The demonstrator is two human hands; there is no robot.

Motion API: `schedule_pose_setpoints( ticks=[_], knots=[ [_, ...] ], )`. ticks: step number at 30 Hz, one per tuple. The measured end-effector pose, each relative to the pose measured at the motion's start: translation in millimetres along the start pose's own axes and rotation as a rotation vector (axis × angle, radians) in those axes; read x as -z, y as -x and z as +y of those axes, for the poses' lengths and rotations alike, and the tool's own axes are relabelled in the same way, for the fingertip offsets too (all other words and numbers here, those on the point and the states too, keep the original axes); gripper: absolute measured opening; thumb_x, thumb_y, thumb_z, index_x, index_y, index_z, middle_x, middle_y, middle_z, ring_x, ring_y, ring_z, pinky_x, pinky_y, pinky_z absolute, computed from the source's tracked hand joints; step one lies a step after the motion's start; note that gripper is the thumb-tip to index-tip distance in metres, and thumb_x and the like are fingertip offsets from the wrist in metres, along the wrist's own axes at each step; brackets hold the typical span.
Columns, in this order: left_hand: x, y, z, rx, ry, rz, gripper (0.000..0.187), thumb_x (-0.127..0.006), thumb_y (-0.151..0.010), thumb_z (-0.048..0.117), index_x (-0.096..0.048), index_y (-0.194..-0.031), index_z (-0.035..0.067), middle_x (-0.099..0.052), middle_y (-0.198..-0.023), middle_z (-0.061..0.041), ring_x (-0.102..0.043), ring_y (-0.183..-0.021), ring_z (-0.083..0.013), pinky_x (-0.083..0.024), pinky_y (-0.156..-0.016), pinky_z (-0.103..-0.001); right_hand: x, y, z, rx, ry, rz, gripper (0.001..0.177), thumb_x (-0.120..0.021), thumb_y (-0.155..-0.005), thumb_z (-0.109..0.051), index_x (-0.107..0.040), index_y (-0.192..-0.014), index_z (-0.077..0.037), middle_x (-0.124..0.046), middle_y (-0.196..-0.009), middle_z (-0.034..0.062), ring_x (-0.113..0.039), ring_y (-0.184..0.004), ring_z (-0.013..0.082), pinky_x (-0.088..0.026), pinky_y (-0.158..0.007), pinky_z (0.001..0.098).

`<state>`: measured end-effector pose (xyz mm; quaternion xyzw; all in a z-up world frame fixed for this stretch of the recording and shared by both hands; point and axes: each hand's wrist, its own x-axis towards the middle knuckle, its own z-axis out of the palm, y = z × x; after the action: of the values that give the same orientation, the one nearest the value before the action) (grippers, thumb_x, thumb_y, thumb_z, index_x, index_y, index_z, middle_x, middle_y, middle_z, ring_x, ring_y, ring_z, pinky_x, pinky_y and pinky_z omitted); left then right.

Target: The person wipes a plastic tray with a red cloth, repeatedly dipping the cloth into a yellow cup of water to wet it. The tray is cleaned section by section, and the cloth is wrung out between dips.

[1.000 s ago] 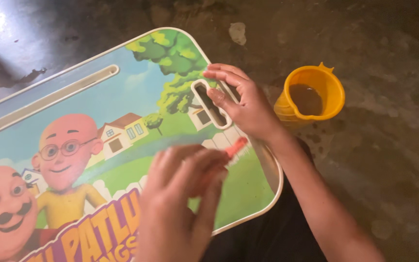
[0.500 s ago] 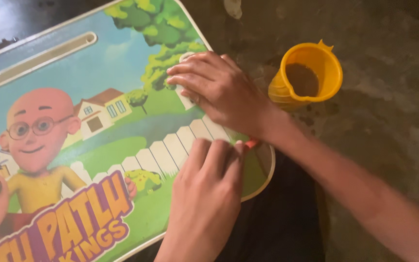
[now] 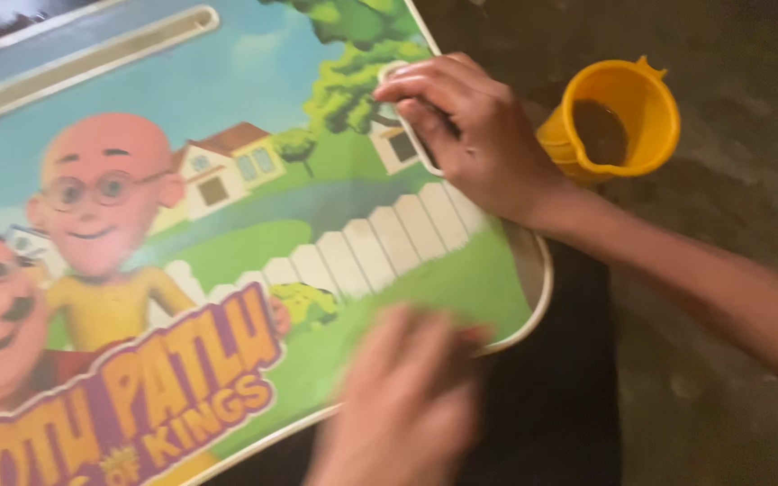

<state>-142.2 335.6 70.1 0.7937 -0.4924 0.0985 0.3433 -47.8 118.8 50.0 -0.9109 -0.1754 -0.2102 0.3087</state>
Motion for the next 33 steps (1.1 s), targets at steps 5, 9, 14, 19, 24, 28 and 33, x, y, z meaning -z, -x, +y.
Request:
schedule_pose_setpoints(
  ticks=[5,9,14,19,24,28,33],
  knots=[
    [-24,-26,12,0.02,0.129,-0.001,0.01,-0.073,-0.086,0.008,-0.071,-0.088,-0.002,-0.061,-0.103,-0.01,-0.057,-0.097,-0.0287,-0.051,-0.076,-0.04,6,-3,4,-0.011,-0.077,-0.004,0.014,-0.061,-0.112,0.0,-0.066,-0.124,-0.002,-0.069,-0.13,0.0121,-0.067,-0.127,0.0279,-0.055,-0.109,0.0371],
    [15,7,-9,0.112,-0.059,0.001,0.017,-0.075,-0.086,0.011,-0.078,-0.099,0.002,-0.058,-0.095,-0.003,-0.054,-0.088,-0.0212,-0.051,-0.073,-0.037,3,-6,5,-0.013,-0.032,-0.002,0.016,-0.063,-0.106,0.002,-0.068,-0.121,-0.002,-0.07,-0.123,0.0118,-0.068,-0.121,0.0287,-0.055,-0.104,0.0381],
    [-32,-28,22,0.1,0.096,0.096,0.02,-0.069,-0.068,0.011,-0.072,-0.085,0.001,-0.064,-0.108,-0.014,-0.061,-0.102,-0.0333,-0.053,-0.081,-0.044,2,-2,3,0.0,-0.034,0.024,0.016,-0.063,-0.107,0.006,-0.067,-0.121,-0.001,-0.069,-0.124,0.0121,-0.068,-0.122,0.0278,-0.055,-0.105,0.0376],
    [-21,-21,17,0.244,-0.119,0.08,0.029,-0.067,-0.069,0.008,-0.076,-0.096,-0.001,-0.061,-0.1,-0.011,-0.059,-0.094,-0.0279,-0.051,-0.075,-0.042,3,3,7,-0.113,-0.232,-0.02,0.022,-0.057,-0.106,0.009,-0.069,-0.12,-0.003,-0.07,-0.122,0.0084,-0.07,-0.118,0.0194,-0.057,-0.101,0.0313],
    [3,-1,-16,0.524,-0.434,0.21,0.022,-0.071,-0.087,-0.001,-0.073,-0.109,-0.005,-0.055,-0.086,-0.013,-0.057,-0.083,-0.0292,-0.045,-0.067,-0.042,2,6,4,-0.403,-0.415,0.006,0.023,-0.054,-0.106,0.003,-0.065,-0.124,-0.007,-0.067,-0.121,0.0055,-0.06,-0.1,0.0167,-0.049,-0.088,0.0278],
    [-48,-45,26,0.368,-0.187,0.246,0.024,-0.069,-0.075,0.002,-0.073,-0.097,-0.006,-0.059,-0.093,-0.013,-0.059,-0.086,-0.0268,-0.047,-0.069,-0.039,8,0,7,-0.139,-0.307,0.056,0.028,-0.051,-0.109,0.007,-0.061,-0.133,-0.005,-0.065,-0.135,0.0075,-0.064,-0.128,0.0185,-0.051,-0.11,0.029],
    [-24,-19,-5,0.362,-0.275,0.185,0.006,-0.064,-0.067,0.005,-0.062,-0.072,0.003,-0.066,-0.105,-0.014,-0.059,-0.088,-0.0286,-0.048,-0.072,-0.043,7,0,-5,-0.154,-0.164,-0.032,0.025,-0.053,-0.111,0.001,-0.062,-0.133,-0.004,-0.064,-0.132,0.0107,-0.067,-0.122,0.0217,-0.053,-0.104,0.0305]
  ],
)
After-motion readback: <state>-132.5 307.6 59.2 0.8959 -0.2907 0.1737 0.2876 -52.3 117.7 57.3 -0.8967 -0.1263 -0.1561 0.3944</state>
